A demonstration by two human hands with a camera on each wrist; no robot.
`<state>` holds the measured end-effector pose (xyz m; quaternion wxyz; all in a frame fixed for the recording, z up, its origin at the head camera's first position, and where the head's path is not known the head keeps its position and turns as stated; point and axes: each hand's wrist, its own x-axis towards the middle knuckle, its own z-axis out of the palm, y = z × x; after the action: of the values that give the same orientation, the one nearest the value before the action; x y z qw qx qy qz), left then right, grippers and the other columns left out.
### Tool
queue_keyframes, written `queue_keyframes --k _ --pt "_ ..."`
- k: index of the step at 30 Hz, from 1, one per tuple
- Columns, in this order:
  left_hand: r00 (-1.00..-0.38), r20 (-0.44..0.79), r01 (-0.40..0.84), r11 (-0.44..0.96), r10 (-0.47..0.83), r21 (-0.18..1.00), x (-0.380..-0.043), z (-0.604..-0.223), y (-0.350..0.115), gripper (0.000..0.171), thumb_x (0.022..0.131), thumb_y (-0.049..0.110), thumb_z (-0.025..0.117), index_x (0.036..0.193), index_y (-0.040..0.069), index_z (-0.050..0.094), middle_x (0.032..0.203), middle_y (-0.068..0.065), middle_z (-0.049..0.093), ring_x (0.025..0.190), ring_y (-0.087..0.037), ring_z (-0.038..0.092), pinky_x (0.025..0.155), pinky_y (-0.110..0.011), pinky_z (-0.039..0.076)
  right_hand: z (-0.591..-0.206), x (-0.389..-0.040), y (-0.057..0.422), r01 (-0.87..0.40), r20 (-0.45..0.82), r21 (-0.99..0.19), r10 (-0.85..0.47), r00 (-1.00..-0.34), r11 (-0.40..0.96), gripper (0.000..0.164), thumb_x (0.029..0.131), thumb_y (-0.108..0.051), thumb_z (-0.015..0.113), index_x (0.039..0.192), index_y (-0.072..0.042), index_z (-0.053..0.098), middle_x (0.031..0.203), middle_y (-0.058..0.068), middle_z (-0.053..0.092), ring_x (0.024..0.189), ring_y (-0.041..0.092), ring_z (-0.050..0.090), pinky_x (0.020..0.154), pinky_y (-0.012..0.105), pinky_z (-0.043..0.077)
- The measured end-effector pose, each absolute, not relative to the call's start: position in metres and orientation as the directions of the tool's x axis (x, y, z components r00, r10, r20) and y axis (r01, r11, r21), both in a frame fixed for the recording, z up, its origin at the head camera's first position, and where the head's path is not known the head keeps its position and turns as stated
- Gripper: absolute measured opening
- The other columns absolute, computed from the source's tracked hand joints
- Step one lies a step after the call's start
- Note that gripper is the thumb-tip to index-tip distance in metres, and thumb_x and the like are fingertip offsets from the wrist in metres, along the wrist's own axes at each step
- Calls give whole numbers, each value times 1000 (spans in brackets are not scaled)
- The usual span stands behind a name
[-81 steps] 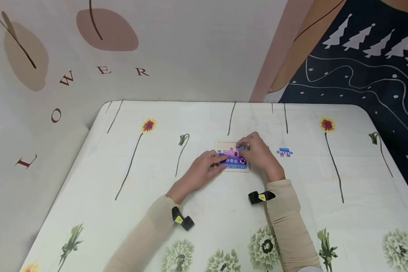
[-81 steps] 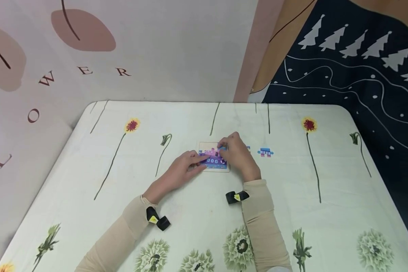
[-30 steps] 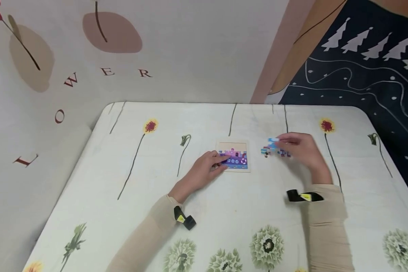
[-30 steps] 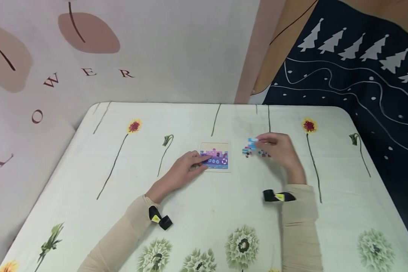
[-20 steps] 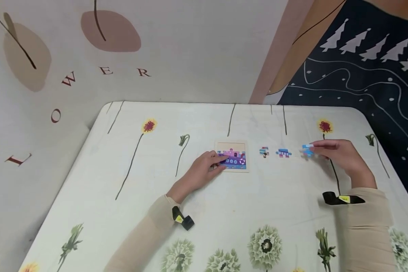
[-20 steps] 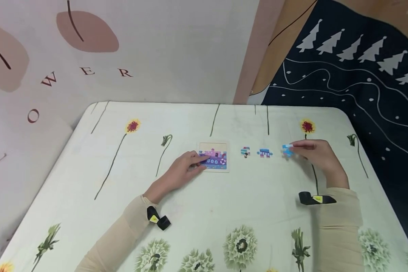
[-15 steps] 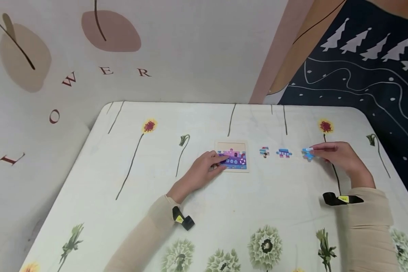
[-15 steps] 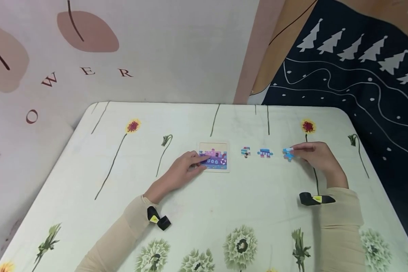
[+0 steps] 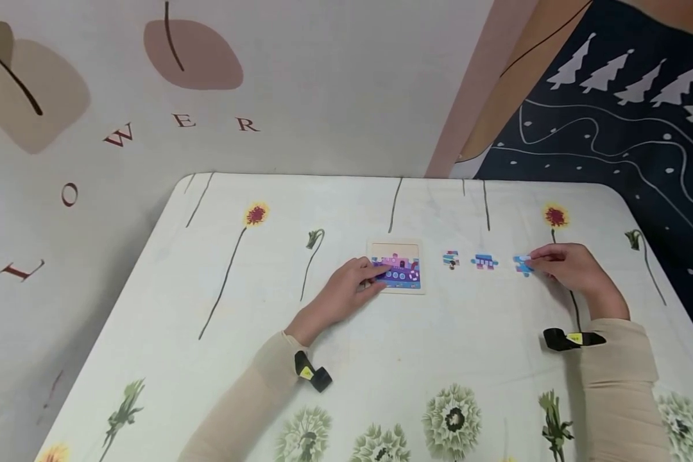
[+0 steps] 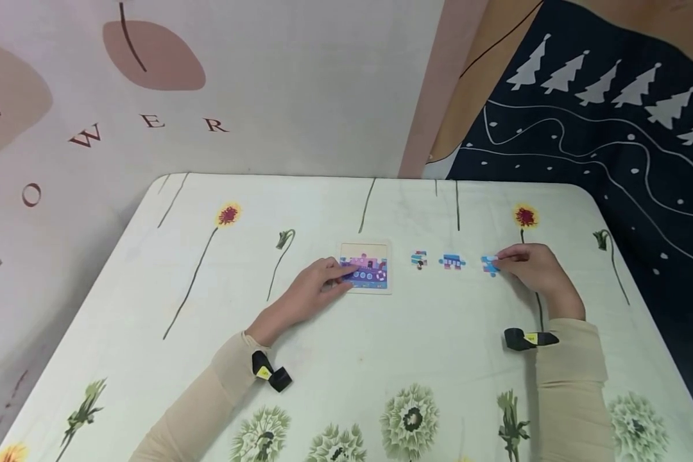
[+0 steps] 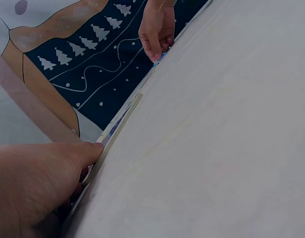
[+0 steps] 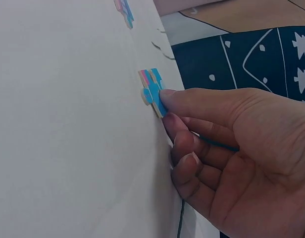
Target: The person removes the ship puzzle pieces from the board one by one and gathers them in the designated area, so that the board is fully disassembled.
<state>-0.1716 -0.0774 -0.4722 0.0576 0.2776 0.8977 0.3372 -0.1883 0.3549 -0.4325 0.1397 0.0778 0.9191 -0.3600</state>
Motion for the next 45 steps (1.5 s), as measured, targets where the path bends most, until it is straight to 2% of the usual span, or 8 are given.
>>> queue_keyframes --k 8,13,16,20,24,31,37,45 --pt "-836 93 468 615 540 635 -174 -471 -79 41 103 27 67 141 13 65 89 5 50 83 -13 44 71 -28 40 -432 -191 349 268 -317 -625 76 -945 733 31 101 -15 66 122 7 64 96 10 66 80 20 55 63 25 49" --pt "-839 90 466 623 537 629 -174 -469 -81 41 103 27 67 141 14 65 87 4 47 82 -13 42 69 -28 39 -422 -192 324 231 -278 -564 82 -957 793 37 101 -18 66 128 7 59 115 26 58 98 38 54 75 43 49" --pt "-835 85 468 620 544 630 -174 -468 -81 41 103 27 66 142 13 64 87 4 47 81 -13 42 69 -28 38 -413 -194 296 138 -168 -595 45 -985 792 39 104 -27 64 125 6 60 118 27 59 102 39 54 77 45 49" --pt "-836 79 465 623 544 628 -173 -468 -81 41 103 28 66 142 14 64 86 4 45 81 -13 41 69 -27 38 -406 -205 246 -12 -67 -730 -88 -994 683 36 107 -31 59 111 4 66 96 20 64 82 27 57 66 33 48" --pt "-840 84 460 624 535 632 -173 -468 -79 41 103 27 67 142 14 64 86 3 45 81 -14 42 69 -28 38 -410 -215 189 -31 -105 -870 -247 -963 492 35 108 -29 58 105 5 65 78 15 62 59 18 53 54 29 46" --pt "-820 86 485 607 566 630 -170 -474 -73 41 105 29 64 142 13 64 89 4 49 81 -13 43 70 -27 40 -433 -215 131 15 -136 -940 -332 -933 342 37 112 -23 47 106 9 63 79 11 63 61 15 56 58 25 50" --pt "-815 116 511 611 567 604 -169 -475 -74 37 104 27 65 139 14 67 88 3 48 82 -14 43 70 -28 40 -444 -212 124 7 -133 -930 -319 -938 367 34 112 -19 46 109 6 68 84 10 62 68 18 56 65 26 50" --pt "-812 142 521 594 566 612 -166 -472 -80 38 102 28 69 136 12 69 93 2 52 85 -15 46 74 -30 41 -445 -213 121 -70 -147 -838 -346 -927 542 31 109 -24 55 118 -5 76 96 7 72 87 21 61 86 38 48"
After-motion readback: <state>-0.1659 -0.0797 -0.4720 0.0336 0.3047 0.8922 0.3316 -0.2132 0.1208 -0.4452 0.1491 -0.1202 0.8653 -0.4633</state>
